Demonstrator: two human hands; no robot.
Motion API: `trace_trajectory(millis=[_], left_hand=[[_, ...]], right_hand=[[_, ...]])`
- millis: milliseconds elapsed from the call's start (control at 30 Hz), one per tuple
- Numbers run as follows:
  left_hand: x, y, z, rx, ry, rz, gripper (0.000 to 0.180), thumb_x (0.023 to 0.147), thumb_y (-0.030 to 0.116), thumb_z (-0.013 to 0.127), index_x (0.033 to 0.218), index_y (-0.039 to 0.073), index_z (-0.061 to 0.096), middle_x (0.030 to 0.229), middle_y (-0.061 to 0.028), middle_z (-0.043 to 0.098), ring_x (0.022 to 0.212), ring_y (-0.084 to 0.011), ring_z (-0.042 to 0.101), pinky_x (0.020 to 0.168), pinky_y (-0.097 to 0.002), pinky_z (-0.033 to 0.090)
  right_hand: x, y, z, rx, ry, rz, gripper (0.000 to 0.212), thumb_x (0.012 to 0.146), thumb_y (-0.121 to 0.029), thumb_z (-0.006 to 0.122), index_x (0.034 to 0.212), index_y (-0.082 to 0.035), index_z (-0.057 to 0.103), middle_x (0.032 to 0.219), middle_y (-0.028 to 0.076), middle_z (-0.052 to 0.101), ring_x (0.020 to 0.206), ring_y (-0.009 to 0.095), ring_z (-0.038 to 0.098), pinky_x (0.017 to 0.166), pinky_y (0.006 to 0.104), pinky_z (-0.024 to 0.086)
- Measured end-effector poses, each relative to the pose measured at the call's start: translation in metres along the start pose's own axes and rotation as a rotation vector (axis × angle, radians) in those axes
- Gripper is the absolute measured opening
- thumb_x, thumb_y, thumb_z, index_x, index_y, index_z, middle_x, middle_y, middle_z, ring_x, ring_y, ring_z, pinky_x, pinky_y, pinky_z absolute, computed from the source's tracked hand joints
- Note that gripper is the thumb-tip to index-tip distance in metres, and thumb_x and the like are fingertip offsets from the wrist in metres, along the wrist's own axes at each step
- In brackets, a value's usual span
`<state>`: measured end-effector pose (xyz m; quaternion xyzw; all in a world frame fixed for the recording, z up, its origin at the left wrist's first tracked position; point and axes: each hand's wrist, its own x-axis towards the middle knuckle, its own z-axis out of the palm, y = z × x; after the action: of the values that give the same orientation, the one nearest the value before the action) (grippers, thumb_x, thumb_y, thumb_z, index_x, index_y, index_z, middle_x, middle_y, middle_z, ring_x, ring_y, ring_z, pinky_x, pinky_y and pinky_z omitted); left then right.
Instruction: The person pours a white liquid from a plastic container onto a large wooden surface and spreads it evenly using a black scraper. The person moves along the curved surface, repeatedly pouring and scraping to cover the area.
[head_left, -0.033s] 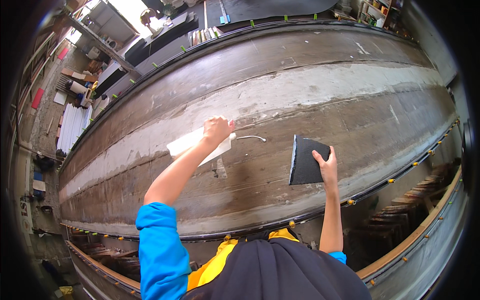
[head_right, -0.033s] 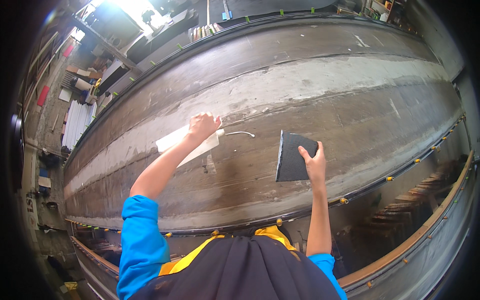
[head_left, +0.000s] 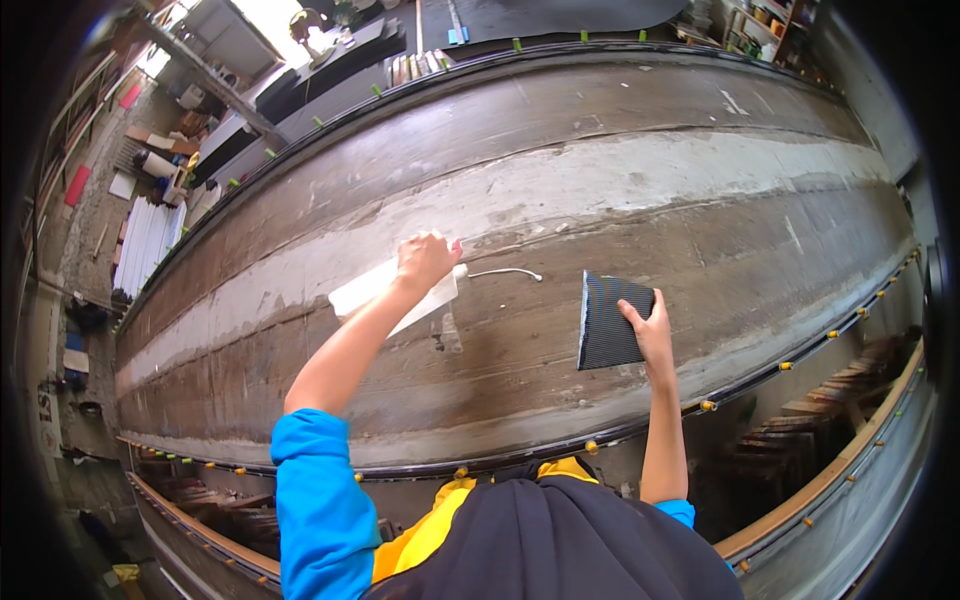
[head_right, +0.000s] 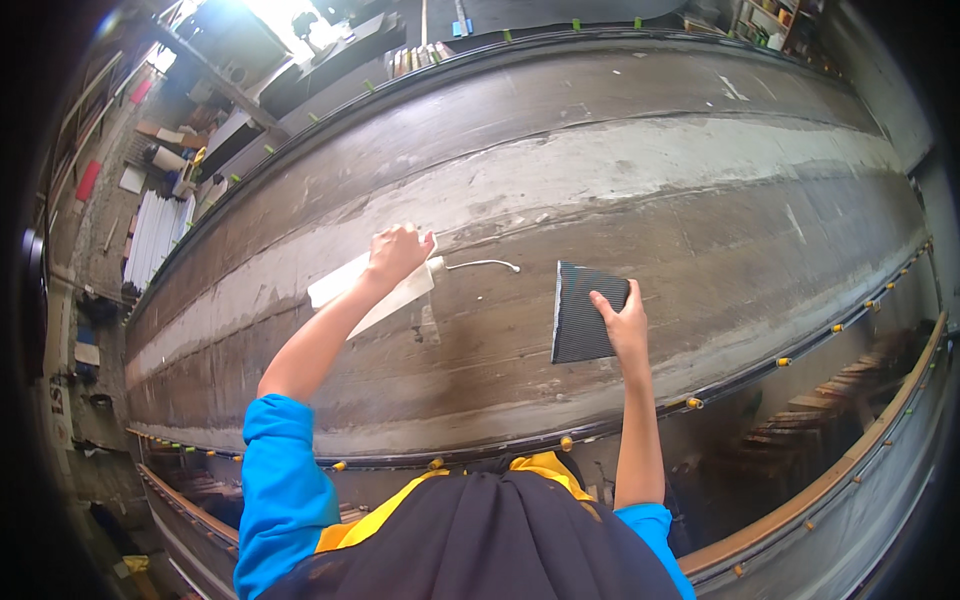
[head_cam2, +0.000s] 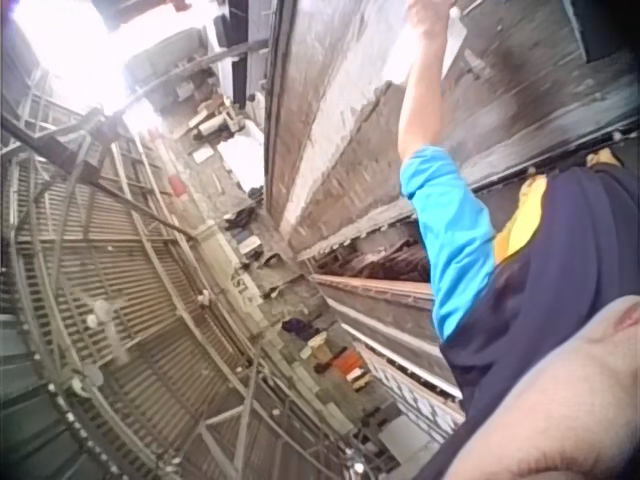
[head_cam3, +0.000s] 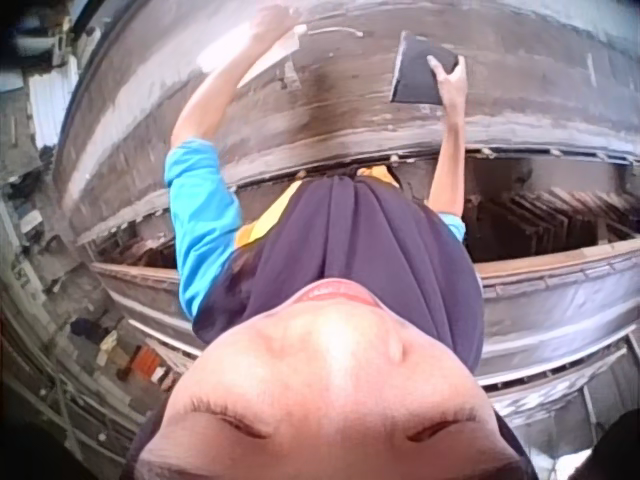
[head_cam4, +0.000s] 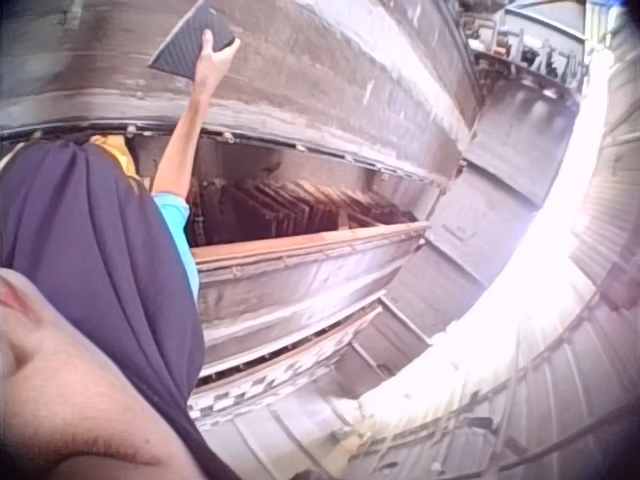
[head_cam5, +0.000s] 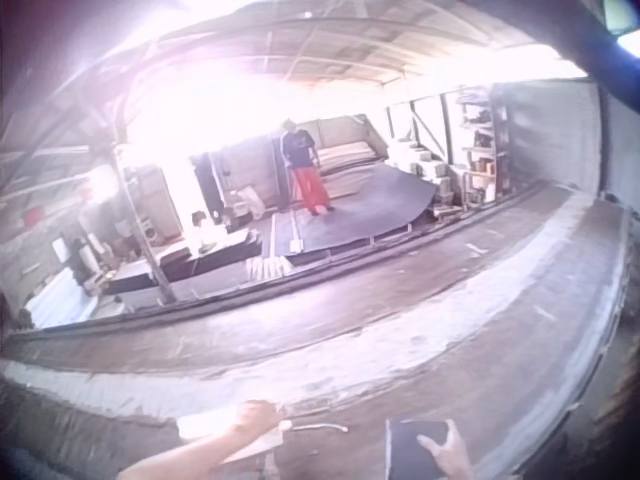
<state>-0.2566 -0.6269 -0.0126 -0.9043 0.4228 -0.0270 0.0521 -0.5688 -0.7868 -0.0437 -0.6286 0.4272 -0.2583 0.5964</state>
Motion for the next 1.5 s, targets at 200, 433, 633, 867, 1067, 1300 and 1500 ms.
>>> trace_trajectory(millis=[200, 433, 633, 867, 1067, 1300, 1500], left_hand=[[-0.056, -0.074, -0.019, -0.219, 0.094, -0.163, 0.043, 0.084, 0.041, 0.046, 0.082, 0.000, 0.061, 0.076, -0.0201, 0.063, 0.073, -0.0341, 0.064, 0.066, -0.0427, 0.051], [-0.094, -0.130, -0.021, -0.559, 0.371, -0.190, 0.030, 0.085, 0.031, 0.048, 0.085, 0.003, 0.060, 0.079, -0.0201, 0.063, 0.074, -0.0362, 0.062, 0.066, -0.0431, 0.049], [-0.120, -0.175, -0.009, -0.909, 0.512, -0.214, 0.031, 0.087, 0.028, 0.042, 0.087, 0.002, 0.058, 0.078, -0.0221, 0.061, 0.074, -0.0388, 0.060, 0.065, -0.0439, 0.046], [-0.138, -0.193, 0.009, -1.143, 0.671, -0.266, 0.034, 0.088, 0.028, 0.038, 0.096, 0.002, 0.058, 0.062, -0.0132, 0.055, 0.054, -0.0155, 0.050, 0.051, -0.0315, 0.038], [-0.158, -0.206, 0.007, -1.333, 0.758, -0.412, 0.037, 0.092, 0.027, 0.031, 0.095, 0.000, 0.057, 0.078, -0.0068, 0.058, 0.074, -0.0148, 0.053, 0.068, -0.0286, 0.042], [-0.170, -0.216, 0.024, -1.311, 0.915, -0.405, 0.041, 0.091, 0.031, 0.030, 0.095, 0.000, 0.056, 0.083, -0.0083, 0.059, 0.078, -0.0162, 0.055, 0.072, -0.0296, 0.042], [-0.180, -0.233, 0.024, -1.383, 0.976, -0.403, 0.043, 0.090, 0.035, 0.030, 0.095, 0.000, 0.055, 0.086, -0.0077, 0.056, 0.082, -0.0169, 0.054, 0.076, -0.0297, 0.042]], right_hand=[[-0.010, -0.049, 0.082, -0.517, -0.138, -0.251, 0.048, 0.073, -0.010, 0.068, 0.112, -0.002, 0.041, 0.083, 0.020, 0.062, 0.079, 0.033, 0.062, 0.068, 0.0375, 0.048], [0.013, -0.033, 0.183, -1.250, 0.019, -0.315, 0.055, 0.081, -0.014, 0.058, 0.131, -0.008, 0.035, 0.092, 0.018, 0.059, 0.080, 0.031, 0.063, 0.066, 0.0391, 0.053], [-0.004, -0.012, 0.233, -1.558, 0.170, -0.366, 0.049, 0.081, -0.011, 0.056, 0.126, -0.012, 0.036, 0.090, 0.012, 0.057, 0.081, 0.027, 0.062, 0.064, 0.0344, 0.052], [-0.065, 0.011, 0.319, -1.534, 0.033, -0.787, 0.028, 0.080, -0.011, 0.052, 0.108, -0.012, 0.046, 0.075, 0.007, 0.059, 0.070, 0.023, 0.063, 0.059, 0.0343, 0.050], [-0.021, -0.046, 0.246, -1.246, 0.114, -0.511, 0.032, 0.080, -0.006, 0.049, 0.112, -0.005, 0.045, 0.077, 0.021, 0.063, 0.071, 0.034, 0.064, 0.061, 0.0416, 0.052], [-0.047, -0.005, 0.317, -1.650, 0.219, -0.662, 0.022, 0.078, -0.012, 0.055, 0.099, -0.009, 0.046, 0.072, 0.007, 0.055, 0.069, 0.019, 0.057, 0.060, 0.0320, 0.045], [-0.054, -0.042, 0.320, -1.387, -0.027, -0.629, 0.022, 0.084, -0.010, 0.048, 0.106, -0.009, 0.049, 0.071, 0.011, 0.059, 0.063, 0.022, 0.062, 0.058, 0.0332, 0.051]])
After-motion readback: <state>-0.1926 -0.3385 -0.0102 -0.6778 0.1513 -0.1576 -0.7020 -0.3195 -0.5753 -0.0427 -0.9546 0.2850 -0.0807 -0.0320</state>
